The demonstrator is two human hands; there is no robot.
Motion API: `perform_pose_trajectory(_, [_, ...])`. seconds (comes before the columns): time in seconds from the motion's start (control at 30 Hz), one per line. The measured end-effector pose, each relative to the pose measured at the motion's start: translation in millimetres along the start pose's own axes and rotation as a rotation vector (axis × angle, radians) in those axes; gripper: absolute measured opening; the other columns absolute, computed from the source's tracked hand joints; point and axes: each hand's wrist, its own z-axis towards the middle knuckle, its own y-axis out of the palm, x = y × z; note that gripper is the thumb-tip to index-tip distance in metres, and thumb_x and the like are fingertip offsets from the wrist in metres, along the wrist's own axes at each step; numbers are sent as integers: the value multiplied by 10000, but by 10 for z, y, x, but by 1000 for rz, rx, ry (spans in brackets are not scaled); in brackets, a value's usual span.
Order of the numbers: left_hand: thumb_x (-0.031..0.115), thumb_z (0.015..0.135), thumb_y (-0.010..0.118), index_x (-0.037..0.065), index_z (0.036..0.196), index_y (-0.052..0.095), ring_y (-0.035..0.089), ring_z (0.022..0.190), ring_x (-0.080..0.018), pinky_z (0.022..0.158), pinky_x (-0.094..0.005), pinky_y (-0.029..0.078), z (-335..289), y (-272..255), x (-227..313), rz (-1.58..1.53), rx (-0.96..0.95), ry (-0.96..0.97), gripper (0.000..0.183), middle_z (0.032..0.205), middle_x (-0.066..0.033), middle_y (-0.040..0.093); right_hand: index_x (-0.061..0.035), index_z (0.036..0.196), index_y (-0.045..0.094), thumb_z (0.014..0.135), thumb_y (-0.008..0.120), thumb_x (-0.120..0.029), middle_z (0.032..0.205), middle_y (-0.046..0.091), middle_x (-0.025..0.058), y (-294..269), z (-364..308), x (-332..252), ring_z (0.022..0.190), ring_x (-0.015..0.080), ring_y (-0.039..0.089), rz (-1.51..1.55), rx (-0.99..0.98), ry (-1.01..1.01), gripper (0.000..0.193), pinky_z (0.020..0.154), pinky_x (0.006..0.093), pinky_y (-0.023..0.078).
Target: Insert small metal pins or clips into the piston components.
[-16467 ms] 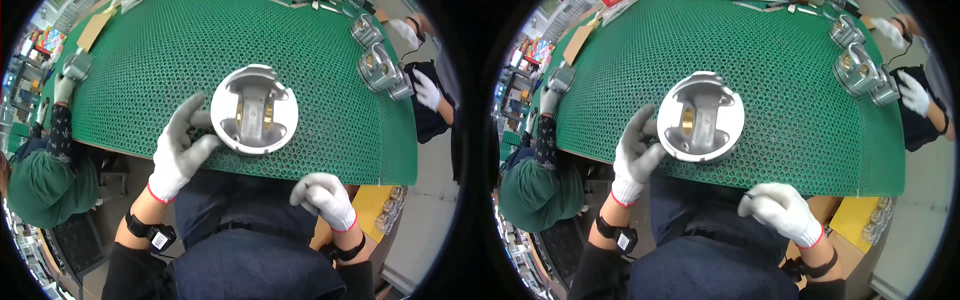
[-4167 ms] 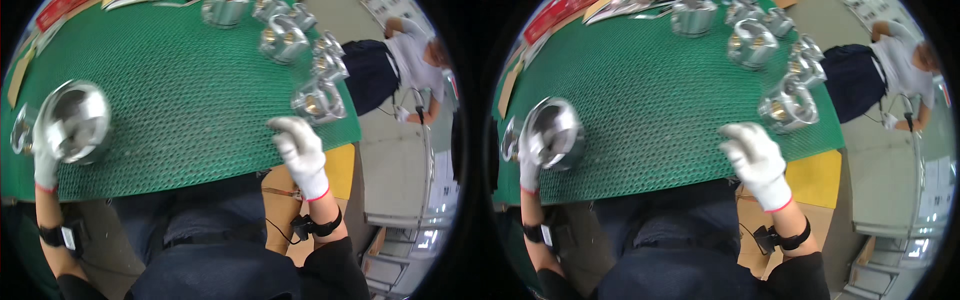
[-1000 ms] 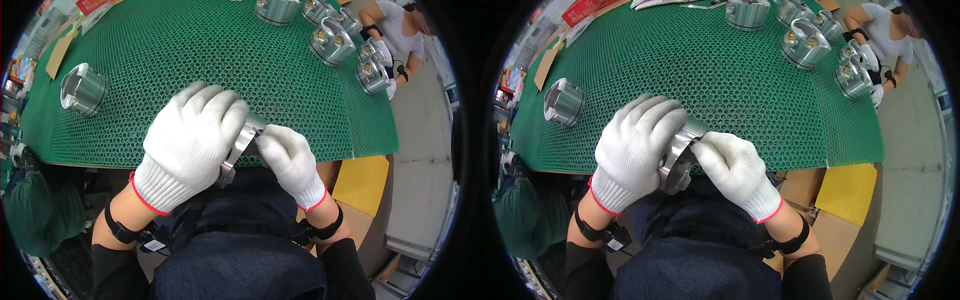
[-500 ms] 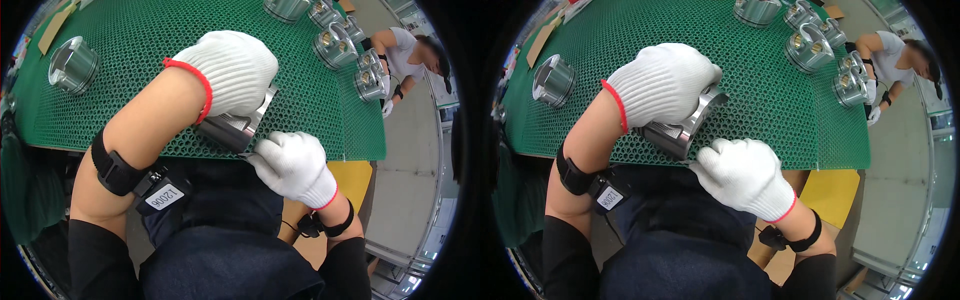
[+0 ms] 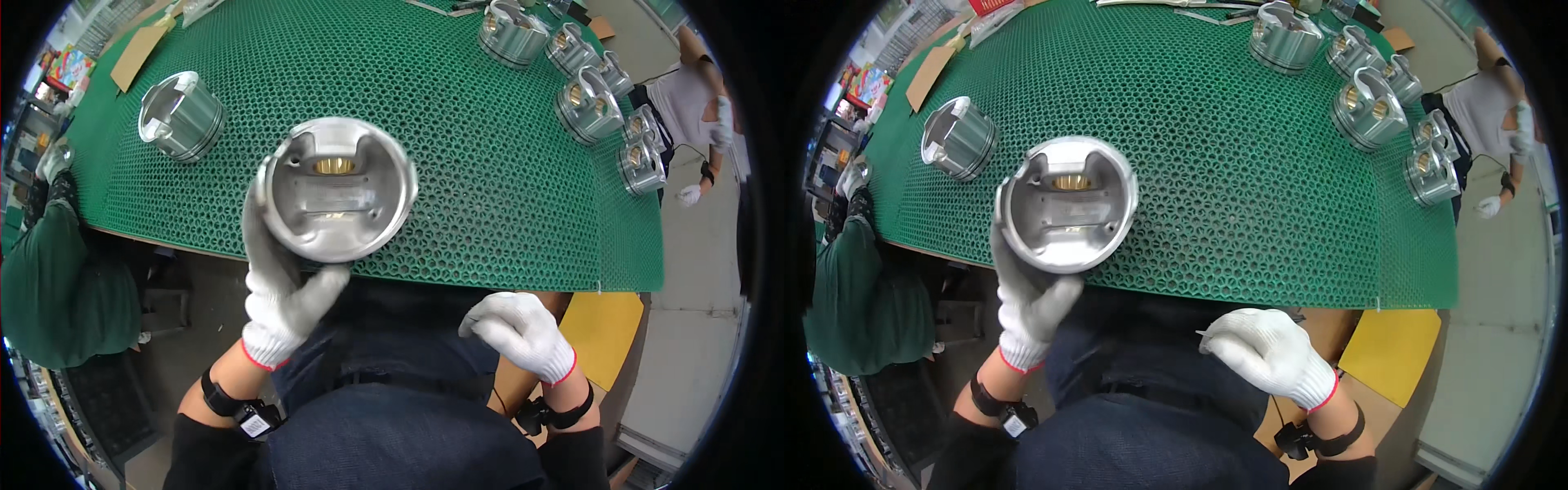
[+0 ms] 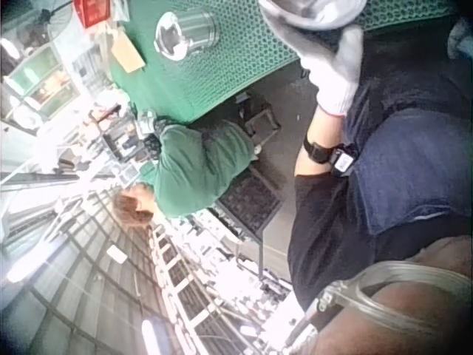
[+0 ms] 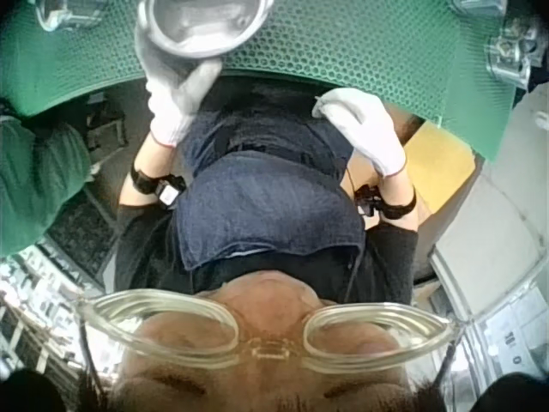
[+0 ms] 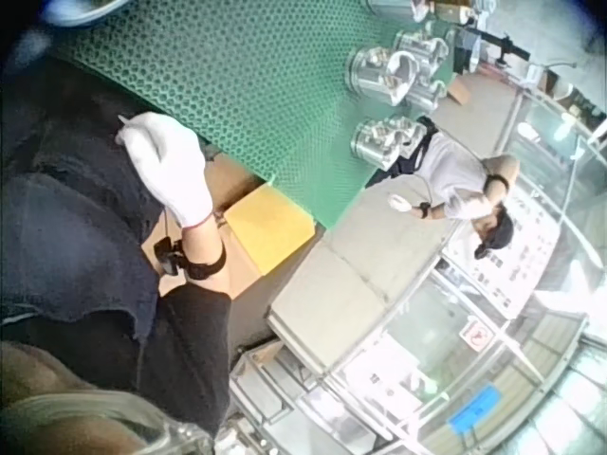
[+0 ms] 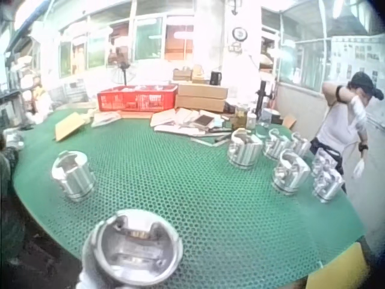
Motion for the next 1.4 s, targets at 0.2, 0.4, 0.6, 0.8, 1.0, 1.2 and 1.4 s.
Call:
perform_pose_trajectory(0.2, [115, 591, 894, -28, 1520, 147, 560, 1207, -313, 1086, -419, 395, 201, -320, 72, 334, -128, -122, 1201, 1350, -222, 515, -26, 946, 704, 904, 557, -245, 914, 719, 103, 65, 152, -110, 801, 230, 681, 153, -108, 2, 267, 770, 337, 540])
perform_pose_trajectory(0.4, [199, 790, 767, 8, 1340, 530, 574, 1207, -278, 1038, -394, 448, 598, -500, 47, 467, -230, -29, 629, 1263, -155, 609, 31, 935, 700, 861, 542, -289, 679, 623, 57, 91, -208, 142, 550, 96, 537, 468, 18, 293, 364, 532, 242, 451])
perform_pose_trajectory(0.6, [191, 665, 712, 61, 1106, 613, 587, 1121, -333, 987, -426, 472, 1149, 132, 566, 884, -546, 564, 470, 1178, -133, 620, 57, 881, 664, 862, 575, -386, 599, 569, 52, 61, 6, 11, 477, 59, 451, 663, 265, 186, 453, 425, 211, 358])
perform_pose_trajectory(0.8, [160, 681, 695, 59, 1078, 611, 607, 1079, -293, 997, -429, 468, 821, 518, 719, 971, -598, 571, 418, 1097, -96, 629, 17, 930, 679, 943, 524, -253, 670, 592, 81, -88, 257, -144, 575, 128, 547, 274, 234, 62, 312, 564, 271, 450])
perform_pose_trajectory(1.0, [156, 702, 700, 46, 1071, 607, 621, 1034, -302, 959, -429, 479, 836, 608, 684, 1003, -582, 595, 397, 1055, -112, 638, 9, 935, 659, 938, 547, -245, 717, 602, 116, -75, 578, -160, 620, 222, 581, 164, 383, -53, 277, 627, 330, 476])
perform_pose_trajectory(1.2, [182, 698, 736, 88, 1102, 613, 619, 1060, -322, 924, -415, 489, 1099, 737, 645, 1060, -818, 332, 432, 1088, -96, 655, -56, 921, 677, 878, 629, -218, 755, 648, 137, -4, 605, -145, 649, 328, 638, -160, 478, -340, 175, 588, 392, 520])
perform_pose_trajectory(1.4, [166, 740, 681, 72, 814, 681, 686, 751, -301, 668, -399, 571, 1371, 857, 482, 1067, -787, 462, 119, 744, -111, 660, -132, 848, 663, 863, 651, -280, 680, 593, 72, -40, 569, -227, 589, 294, 628, -672, 278, -322, 149, 561, 389, 522])
